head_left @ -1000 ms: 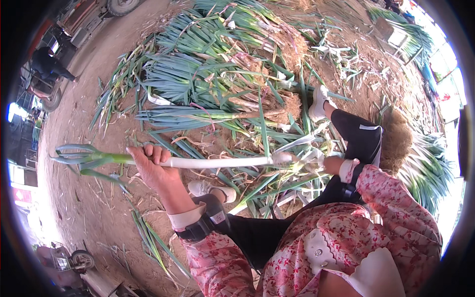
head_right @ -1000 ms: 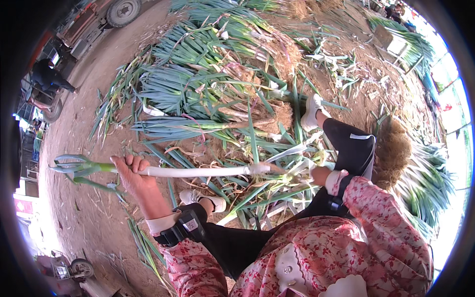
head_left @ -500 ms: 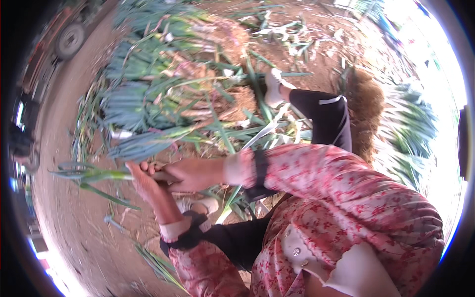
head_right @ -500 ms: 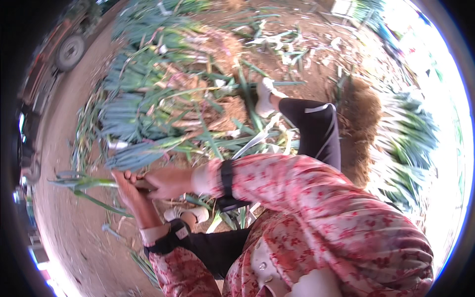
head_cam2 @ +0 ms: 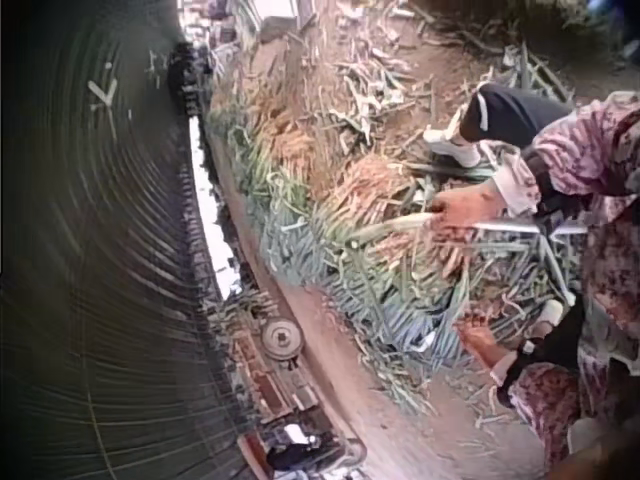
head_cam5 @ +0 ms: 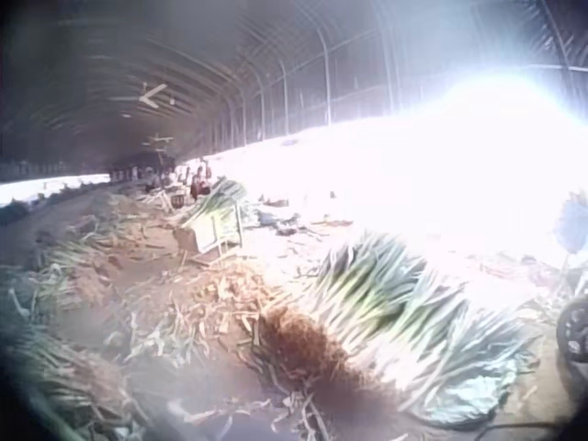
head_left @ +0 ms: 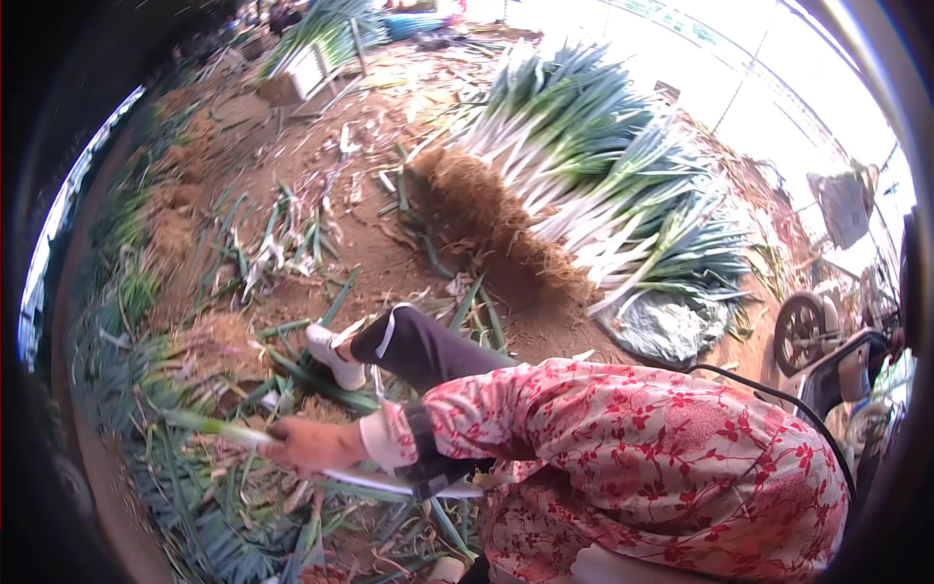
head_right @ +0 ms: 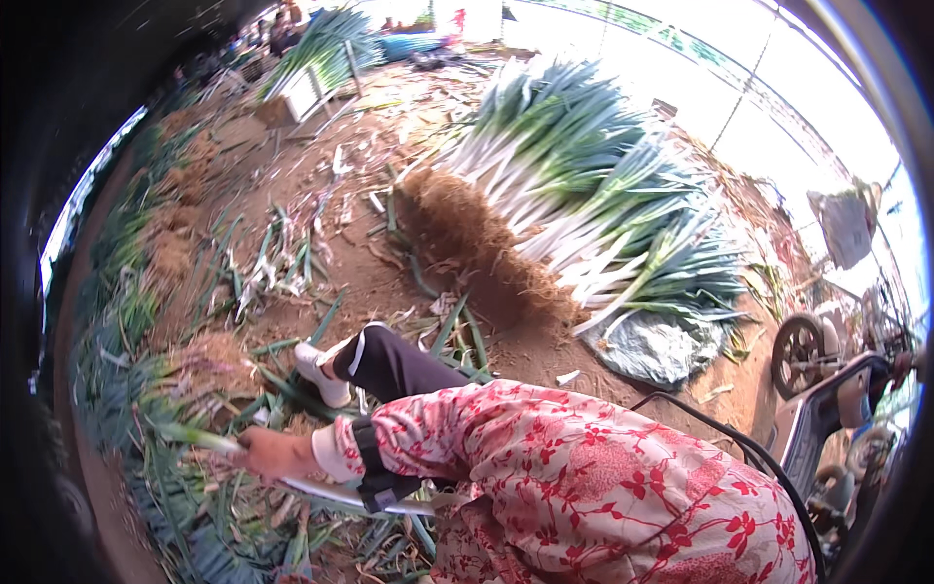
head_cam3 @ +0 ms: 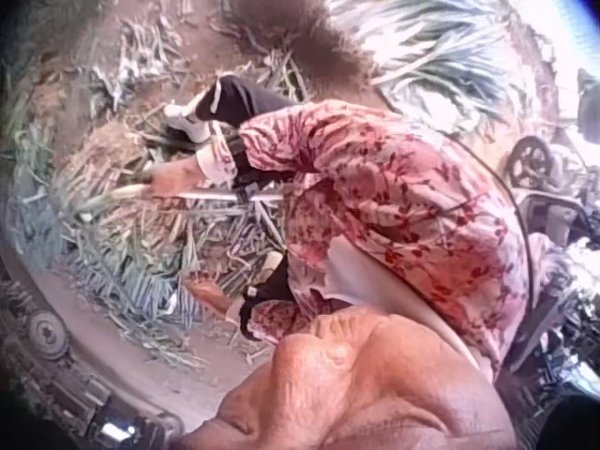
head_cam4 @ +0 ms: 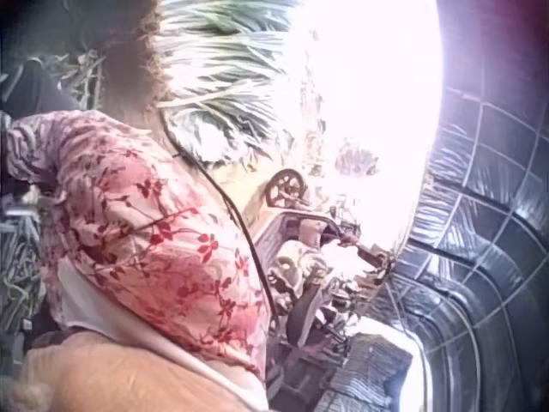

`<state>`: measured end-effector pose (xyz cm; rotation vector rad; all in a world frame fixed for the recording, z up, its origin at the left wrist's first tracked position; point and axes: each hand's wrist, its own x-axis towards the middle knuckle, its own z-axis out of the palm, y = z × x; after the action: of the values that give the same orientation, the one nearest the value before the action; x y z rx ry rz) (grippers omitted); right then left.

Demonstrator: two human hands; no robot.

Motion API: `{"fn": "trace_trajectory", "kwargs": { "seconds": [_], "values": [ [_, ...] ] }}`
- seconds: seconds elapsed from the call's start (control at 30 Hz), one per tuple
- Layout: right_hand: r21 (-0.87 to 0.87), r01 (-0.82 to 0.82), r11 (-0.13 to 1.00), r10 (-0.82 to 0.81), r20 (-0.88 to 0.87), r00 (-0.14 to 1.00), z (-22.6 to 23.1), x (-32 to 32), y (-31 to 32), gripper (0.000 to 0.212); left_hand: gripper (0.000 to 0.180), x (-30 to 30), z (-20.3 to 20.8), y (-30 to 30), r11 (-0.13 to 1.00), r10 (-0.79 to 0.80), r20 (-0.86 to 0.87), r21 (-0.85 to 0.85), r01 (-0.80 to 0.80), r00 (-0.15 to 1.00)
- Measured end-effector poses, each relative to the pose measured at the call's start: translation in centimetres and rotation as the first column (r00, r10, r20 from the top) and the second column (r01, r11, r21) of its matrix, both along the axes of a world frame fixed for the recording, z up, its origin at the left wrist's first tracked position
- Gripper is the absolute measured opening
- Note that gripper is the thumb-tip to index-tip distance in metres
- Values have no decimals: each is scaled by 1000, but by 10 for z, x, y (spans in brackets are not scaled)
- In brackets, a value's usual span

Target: The person peels the outer layers from leeks by hand, shakes off loose dirt, and places the cleaned leeks onto a pile. They then gather the leeks together and secure the bundle with a pink plastic tie.

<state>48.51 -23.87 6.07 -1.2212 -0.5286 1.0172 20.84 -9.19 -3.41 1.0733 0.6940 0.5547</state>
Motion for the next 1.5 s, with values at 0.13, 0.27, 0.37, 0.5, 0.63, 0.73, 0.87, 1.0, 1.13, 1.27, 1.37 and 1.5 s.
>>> {"fn": "trace_trajectory", "kwargs": {
  "seconds": [0.13,0.27,0.37,0.5,0.63,0.73,0.87,1.0,1.13,1.27,1.37,1.5],
  "values": [
    [65,430,900,-430,-24,903,17,91,-122,28,36,-12,-42,9,980,-122,29,-153,125,992],
    [200,816,542,-840,105,532,7,161,-239,25,31,-41,-84,26,936,-189,81,-288,204,979],
    [199,969,144,-929,365,63,-9,220,-327,21,28,-66,-107,38,904,-217,102,-353,239,971],
    [32,952,-303,-561,802,-206,-30,284,-471,49,27,-86,-127,36,889,-152,64,-426,165,986],
    [-201,869,-452,-303,951,62,-88,294,-507,48,34,-77,-107,-7,824,156,-92,-536,-181,983],
    [-403,912,-72,-206,901,382,-146,309,-515,32,32,-16,-72,-47,933,32,-385,-320,-166,922],
    [-404,769,496,-607,471,640,-110,271,-313,18,31,-15,-96,-44,945,113,-489,-217,-246,865],
    [-241,472,848,-307,503,808,-86,226,-143,23,28,-22,-119,-53,912,142,-512,-264,-313,847],
    [-425,148,893,271,771,576,-81,129,7,18,30,-44,-137,-66,974,95,-466,-139,-179,880],
    [-631,-133,765,644,741,189,-155,52,81,13,29,-19,-62,-56,946,48,-467,-263,-190,883],
    [-620,-136,773,614,785,-83,-219,8,126,18,21,-32,-22,-28,987,70,-576,-79,-141,814],
    [-495,-1,869,457,803,-383,-301,-19,174,23,24,-71,-8,12,981,191,-588,103,-162,786]
  ]
}}
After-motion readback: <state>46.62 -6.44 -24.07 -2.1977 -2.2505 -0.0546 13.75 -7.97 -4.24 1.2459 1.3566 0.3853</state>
